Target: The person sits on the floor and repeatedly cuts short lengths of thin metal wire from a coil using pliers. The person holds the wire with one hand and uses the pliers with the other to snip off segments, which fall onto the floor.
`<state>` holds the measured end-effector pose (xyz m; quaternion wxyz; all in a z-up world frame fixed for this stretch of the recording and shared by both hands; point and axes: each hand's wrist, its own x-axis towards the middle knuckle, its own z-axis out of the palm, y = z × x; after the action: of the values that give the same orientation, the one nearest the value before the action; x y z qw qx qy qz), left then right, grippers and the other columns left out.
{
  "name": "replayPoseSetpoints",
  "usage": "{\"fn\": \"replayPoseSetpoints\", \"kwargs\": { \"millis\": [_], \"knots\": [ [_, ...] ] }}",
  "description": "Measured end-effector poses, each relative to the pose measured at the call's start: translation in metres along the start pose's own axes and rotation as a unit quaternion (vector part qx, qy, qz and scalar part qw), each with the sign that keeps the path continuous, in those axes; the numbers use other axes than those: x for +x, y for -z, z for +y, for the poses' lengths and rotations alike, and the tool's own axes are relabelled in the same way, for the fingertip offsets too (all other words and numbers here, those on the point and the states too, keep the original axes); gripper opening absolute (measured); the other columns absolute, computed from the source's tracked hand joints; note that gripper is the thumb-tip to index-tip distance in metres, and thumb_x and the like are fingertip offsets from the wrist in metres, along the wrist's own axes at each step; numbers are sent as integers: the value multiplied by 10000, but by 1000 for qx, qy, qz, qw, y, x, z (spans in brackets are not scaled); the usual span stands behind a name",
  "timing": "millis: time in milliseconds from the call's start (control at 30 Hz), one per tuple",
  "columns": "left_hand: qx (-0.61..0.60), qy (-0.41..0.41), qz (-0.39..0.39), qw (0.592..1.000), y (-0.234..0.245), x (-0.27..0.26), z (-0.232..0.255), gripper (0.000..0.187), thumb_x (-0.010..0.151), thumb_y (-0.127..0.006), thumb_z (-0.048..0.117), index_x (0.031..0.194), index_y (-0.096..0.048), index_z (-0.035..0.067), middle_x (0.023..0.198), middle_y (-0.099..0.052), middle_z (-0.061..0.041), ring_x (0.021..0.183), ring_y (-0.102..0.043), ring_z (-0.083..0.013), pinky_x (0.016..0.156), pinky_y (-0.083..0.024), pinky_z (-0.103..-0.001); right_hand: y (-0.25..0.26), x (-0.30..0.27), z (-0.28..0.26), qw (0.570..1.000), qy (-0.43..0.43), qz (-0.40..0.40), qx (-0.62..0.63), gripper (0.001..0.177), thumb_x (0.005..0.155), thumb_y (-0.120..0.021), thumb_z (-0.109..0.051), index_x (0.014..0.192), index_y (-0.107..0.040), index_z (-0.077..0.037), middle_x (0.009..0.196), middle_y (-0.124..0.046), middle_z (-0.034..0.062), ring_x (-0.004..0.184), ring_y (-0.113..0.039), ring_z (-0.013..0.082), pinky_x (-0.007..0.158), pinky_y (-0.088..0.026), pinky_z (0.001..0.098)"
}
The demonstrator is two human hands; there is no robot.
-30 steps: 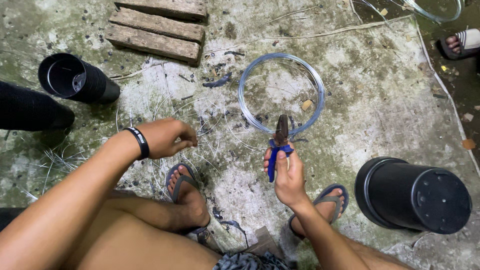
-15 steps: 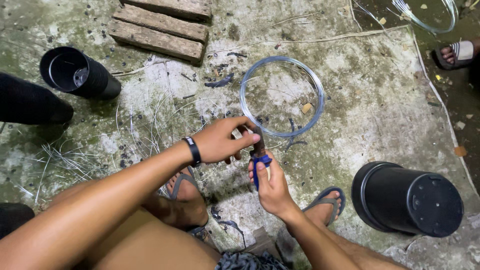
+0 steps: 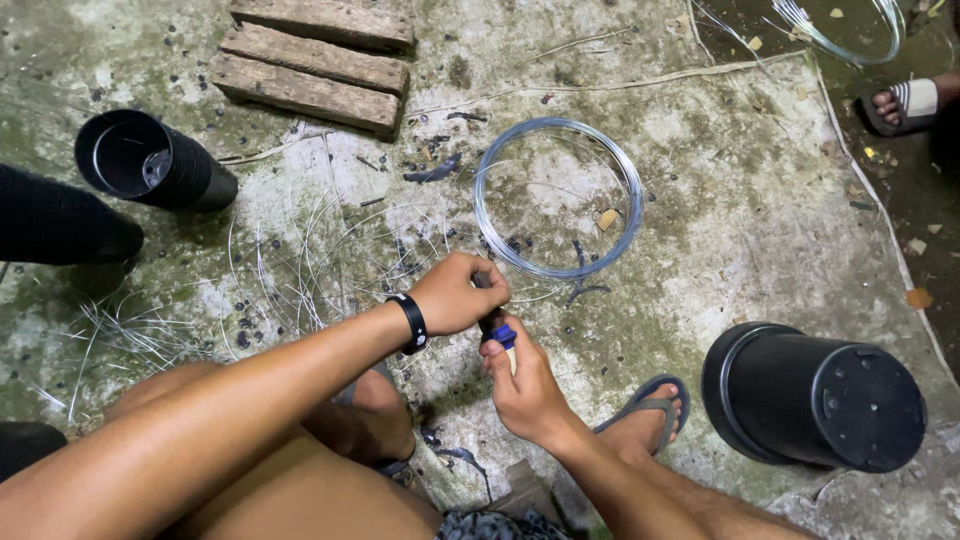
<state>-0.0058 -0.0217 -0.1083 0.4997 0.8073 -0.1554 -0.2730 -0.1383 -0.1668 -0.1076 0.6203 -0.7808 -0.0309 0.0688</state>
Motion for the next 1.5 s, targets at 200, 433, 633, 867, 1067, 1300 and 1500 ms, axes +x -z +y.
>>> {"fn": "replayPoseSetpoints", "kwargs": {
  "millis": [200,433,633,867,1067,1300,1500],
  "knots": [
    [-18,-21,10,1000,-4,-6,8,142,850,-692,188,862,-723,51,806,-723,-46,786,-685,-148,773,-549,-311,0,2,2,999,-3,1,-43,236,1079,-452,-264,1017,-507,-43,737,-556,57,643,-558,169,602,-461,356],
    [-5,-6,12,1000,-6,-7,11,155,839,-698,208,883,-720,61,790,-731,-47,765,-682,-136,759,-547,-308,3,2,4,998,0,17,-65,249,1063,-479,-262,1075,-505,-14,736,-568,116,651,-580,228,631,-464,396],
    [13,-36,19,999,2,-4,13,159,839,-695,211,873,-717,57,788,-726,-61,761,-675,-146,752,-546,-314,6,5,8,994,51,27,-90,398,1087,-475,-249,1360,-447,39,941,-647,179,837,-659,288,754,-513,410],
    [98,-72,14,993,13,-7,17,168,814,-708,233,860,-727,72,829,-711,-126,822,-672,-241,764,-531,-388,-10,-6,24,984,-162,-36,-71,503,1039,-439,-277,1477,-365,-42,846,-655,209,751,-673,315,701,-509,439],
    [158,-86,-31,983,31,-5,32,188,824,-697,256,861,-737,76,845,-714,-130,825,-678,-270,771,-528,-416,-29,-24,61,994,-73,-75,-32,422,1043,-438,-243,1388,-416,-1,843,-629,181,722,-629,279,681,-505,438],
    [155,-86,-63,982,39,-7,39,195,800,-722,250,871,-747,71,785,-734,-115,734,-707,-239,721,-545,-381,-29,-41,152,925,49,-191,-324,339,1029,-565,-235,1238,-524,30,1125,-605,255,1020,-597,427,883,-498,516],
    [103,-108,-31,988,39,-6,29,198,771,-767,246,865,-783,72,783,-748,-92,735,-687,-171,726,-547,-331,-7,-68,225,862,-17,-235,-450,469,898,-611,-173,1310,-506,26,1183,-584,254,1104,-577,421,916,-457,522]
  ]
}}
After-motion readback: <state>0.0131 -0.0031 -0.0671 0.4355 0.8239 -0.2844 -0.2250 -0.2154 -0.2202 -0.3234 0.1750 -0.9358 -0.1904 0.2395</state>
